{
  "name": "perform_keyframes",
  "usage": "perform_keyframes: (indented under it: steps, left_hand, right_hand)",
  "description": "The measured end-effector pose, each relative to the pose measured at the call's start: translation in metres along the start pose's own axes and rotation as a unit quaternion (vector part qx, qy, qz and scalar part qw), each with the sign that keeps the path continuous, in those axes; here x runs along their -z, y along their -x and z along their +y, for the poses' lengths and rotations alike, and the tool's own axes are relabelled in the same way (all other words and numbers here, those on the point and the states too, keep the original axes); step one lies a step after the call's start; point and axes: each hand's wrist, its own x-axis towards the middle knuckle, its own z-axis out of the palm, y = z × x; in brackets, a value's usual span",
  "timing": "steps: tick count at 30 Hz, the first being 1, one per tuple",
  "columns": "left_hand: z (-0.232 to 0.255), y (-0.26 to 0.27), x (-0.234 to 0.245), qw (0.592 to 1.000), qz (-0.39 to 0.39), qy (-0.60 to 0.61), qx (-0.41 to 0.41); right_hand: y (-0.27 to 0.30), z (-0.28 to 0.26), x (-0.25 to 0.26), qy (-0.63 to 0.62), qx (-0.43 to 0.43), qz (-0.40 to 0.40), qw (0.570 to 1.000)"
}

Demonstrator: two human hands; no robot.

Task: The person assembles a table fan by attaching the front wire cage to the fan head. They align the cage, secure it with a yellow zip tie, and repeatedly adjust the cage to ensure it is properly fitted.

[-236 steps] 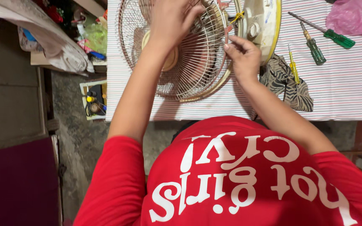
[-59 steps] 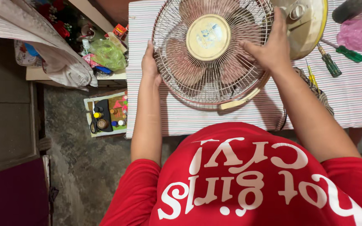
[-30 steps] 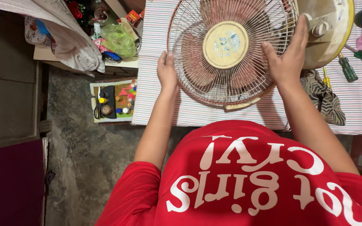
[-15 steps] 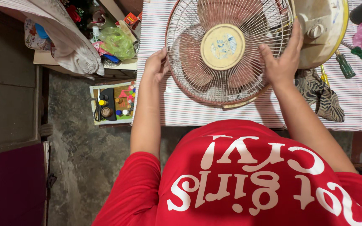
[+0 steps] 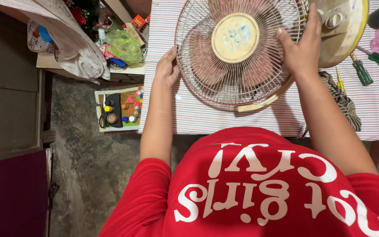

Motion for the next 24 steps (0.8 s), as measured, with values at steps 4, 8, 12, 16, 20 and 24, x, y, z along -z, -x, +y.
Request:
perform_keyframes:
  steps: [4,8,12,16,20,24]
  left_hand:
    - [0.003,-0.008,0.001,0.999,0.021,-0.028,-0.014]
    - [-0.004,-0.015,-0.005,0.995,0.072,-0.042,-0.046]
    - [-0.005,-0.012,-0.022,0.99,0.098,-0.075,-0.073]
    - [0.005,0.012,-0.036,0.998,0.046,-0.038,-0.025]
    - [0.007,0.048,-0.042,0.996,0.072,-0.056,0.005]
    - [-0.017,0.083,-0.043,0.996,0.083,0.007,0.018]
  right_hand:
    - [-0.015,0.004,-0.002,-0.008,0.019,0.002,1.0]
    - [-0.02,0.007,-0.005,0.015,0.03,0.007,0.999]
    - [-0.028,0.006,-0.005,-0.001,0.005,0.002,1.0]
    - [-0.037,0.005,-0.005,-0.011,0.009,-0.004,1.0]
    - [-0.04,0.001,-0.003,-0.006,0.035,0.001,0.999]
    - [-0.043,-0.008,0.0,0.002,0.008,-0.005,1.0]
